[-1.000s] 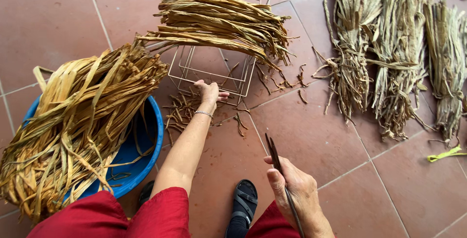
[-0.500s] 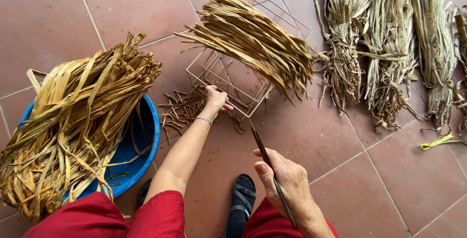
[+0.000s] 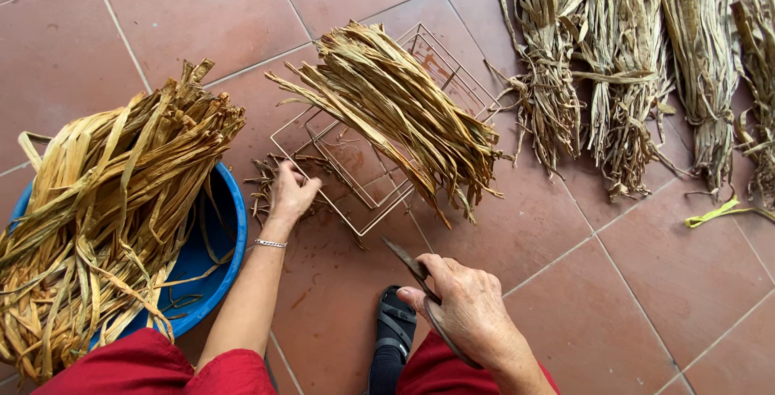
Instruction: The person sits on a tiled floor and uses scissors to trim dried plant strips into shorter pieces. They pick up strips from a blue basin, cut them, and place the trimmed pieces into a wire rack. The person briefly stands and walks to a red stool before returning to the floor to continue trimming.
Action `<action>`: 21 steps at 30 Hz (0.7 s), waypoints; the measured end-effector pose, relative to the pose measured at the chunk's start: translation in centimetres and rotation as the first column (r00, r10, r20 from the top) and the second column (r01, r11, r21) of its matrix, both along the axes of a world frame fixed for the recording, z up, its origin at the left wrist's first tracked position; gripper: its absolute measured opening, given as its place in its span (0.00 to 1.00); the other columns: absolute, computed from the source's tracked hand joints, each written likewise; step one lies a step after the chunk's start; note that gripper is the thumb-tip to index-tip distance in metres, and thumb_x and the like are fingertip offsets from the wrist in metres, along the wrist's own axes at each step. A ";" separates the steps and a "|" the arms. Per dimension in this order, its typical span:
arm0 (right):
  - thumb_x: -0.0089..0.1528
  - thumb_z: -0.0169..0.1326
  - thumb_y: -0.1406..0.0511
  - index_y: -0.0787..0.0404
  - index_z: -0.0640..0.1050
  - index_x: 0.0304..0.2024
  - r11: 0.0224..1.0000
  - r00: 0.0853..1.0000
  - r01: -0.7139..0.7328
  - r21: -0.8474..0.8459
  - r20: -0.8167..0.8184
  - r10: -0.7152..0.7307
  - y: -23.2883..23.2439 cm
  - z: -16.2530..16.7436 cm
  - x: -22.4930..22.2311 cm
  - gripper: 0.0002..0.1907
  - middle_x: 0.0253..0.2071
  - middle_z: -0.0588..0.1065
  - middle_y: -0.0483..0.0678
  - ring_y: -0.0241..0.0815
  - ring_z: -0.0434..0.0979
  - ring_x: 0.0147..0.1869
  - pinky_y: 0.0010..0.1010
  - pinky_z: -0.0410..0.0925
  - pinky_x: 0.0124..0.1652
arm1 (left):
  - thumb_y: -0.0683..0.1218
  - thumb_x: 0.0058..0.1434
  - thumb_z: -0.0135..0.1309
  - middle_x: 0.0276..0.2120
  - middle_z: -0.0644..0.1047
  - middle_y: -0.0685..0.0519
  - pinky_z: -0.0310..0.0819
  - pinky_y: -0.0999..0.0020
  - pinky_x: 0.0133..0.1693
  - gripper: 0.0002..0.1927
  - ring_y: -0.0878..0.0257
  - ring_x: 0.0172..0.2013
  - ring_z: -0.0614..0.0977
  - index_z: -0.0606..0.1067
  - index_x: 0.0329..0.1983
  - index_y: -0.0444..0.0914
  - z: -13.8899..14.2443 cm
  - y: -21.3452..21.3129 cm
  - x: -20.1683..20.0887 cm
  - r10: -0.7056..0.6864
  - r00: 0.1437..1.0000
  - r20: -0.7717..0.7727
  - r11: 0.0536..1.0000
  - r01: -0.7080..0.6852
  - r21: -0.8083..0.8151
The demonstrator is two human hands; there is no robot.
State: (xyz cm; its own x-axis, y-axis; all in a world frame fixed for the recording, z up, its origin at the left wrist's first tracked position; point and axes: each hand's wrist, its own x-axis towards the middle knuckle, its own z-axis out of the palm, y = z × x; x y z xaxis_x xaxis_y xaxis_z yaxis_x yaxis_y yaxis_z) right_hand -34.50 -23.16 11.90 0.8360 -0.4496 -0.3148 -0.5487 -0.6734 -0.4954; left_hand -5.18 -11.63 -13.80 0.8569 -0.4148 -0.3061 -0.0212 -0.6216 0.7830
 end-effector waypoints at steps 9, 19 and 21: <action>0.54 0.64 0.48 0.54 0.77 0.48 1.000 1.000 -0.020 -0.023 -0.019 0.019 0.2 0.0 -0.5 0.26 0.35 0.79 0.50 0.55 0.80 0.36 0.47 0.70 0.34 | 0.57 0.64 0.55 0.59 0.69 0.43 0.51 0.37 0.61 0.24 0.47 0.62 0.65 0.72 0.63 0.47 2.2 -15.1 2.7 -0.466 0.541 0.700 0.868 0.433 0.243; 0.52 0.67 0.49 0.54 0.77 0.49 0.999 1.000 0.021 -0.034 -0.011 -0.021 0.3 0.0 -0.4 0.28 0.34 0.77 0.50 0.56 0.80 0.35 0.47 0.70 0.33 | 0.71 0.66 0.35 0.77 0.44 0.51 0.17 0.31 0.67 0.35 0.42 0.75 0.36 0.54 0.75 0.61 4.1 -26.0 1.3 -0.780 0.567 0.265 0.612 0.605 0.510; 0.52 0.67 0.49 0.54 0.77 0.49 0.999 1.000 0.027 -0.036 -0.003 -0.027 0.3 0.1 -0.5 0.28 0.34 0.78 0.50 0.56 0.80 0.35 0.47 0.71 0.34 | 0.70 0.67 0.37 0.77 0.45 0.50 0.17 0.29 0.66 0.34 0.42 0.75 0.37 0.54 0.75 0.61 4.0 -26.2 0.9 -0.773 0.566 0.285 0.621 0.587 0.520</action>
State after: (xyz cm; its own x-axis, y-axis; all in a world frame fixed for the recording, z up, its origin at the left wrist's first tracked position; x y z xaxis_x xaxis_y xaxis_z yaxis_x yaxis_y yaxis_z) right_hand -34.97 -22.88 11.98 0.8220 -0.4831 -0.3014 -0.5690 -0.6754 -0.4691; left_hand -4.29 -37.84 -9.85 0.4192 -0.8814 -0.2177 -0.8299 -0.4693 0.3017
